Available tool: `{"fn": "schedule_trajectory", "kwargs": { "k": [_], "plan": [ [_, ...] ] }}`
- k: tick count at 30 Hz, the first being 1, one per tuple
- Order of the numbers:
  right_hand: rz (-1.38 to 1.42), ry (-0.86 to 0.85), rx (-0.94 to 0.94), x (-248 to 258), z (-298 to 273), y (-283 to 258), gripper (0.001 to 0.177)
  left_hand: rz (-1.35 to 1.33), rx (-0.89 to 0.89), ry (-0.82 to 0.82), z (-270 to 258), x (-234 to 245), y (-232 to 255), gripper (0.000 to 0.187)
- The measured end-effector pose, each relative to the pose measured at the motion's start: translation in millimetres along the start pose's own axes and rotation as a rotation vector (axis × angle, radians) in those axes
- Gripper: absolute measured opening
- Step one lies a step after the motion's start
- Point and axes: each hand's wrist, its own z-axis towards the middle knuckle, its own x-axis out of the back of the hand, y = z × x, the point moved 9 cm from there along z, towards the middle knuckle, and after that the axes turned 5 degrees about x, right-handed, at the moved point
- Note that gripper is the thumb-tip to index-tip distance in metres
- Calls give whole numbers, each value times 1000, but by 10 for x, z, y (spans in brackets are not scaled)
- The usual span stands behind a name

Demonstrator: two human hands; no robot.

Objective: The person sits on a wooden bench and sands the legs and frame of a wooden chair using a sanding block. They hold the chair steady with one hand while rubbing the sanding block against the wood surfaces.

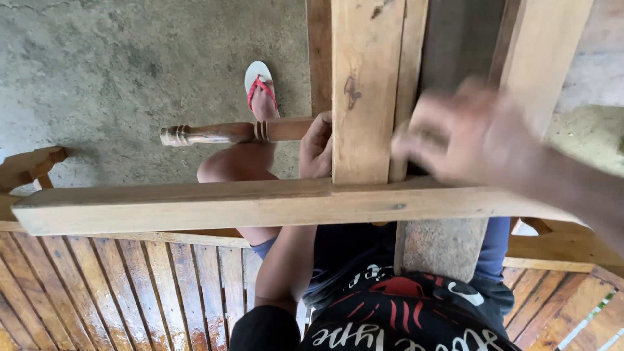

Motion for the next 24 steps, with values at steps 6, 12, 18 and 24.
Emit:
{"fn": "schedule_trajectory", "kwargs": {
  "k": [6, 12, 18, 24],
  "plan": [
    [32, -3, -13, 125, 89, 40, 39, -6, 53, -6, -5, -35, 7, 25],
    [-63, 62, 42, 170, 73, 93, 36, -8, 41, -29, 13, -67, 54, 22],
    [-27, -70, -88, 118, 128, -5, 43, -67, 121, -88, -59, -216, 247, 44],
    [-11, -127, -278, 224, 65, -189, 42, -40, -60, -310, -10, -219, 241, 35]
  ]
}}
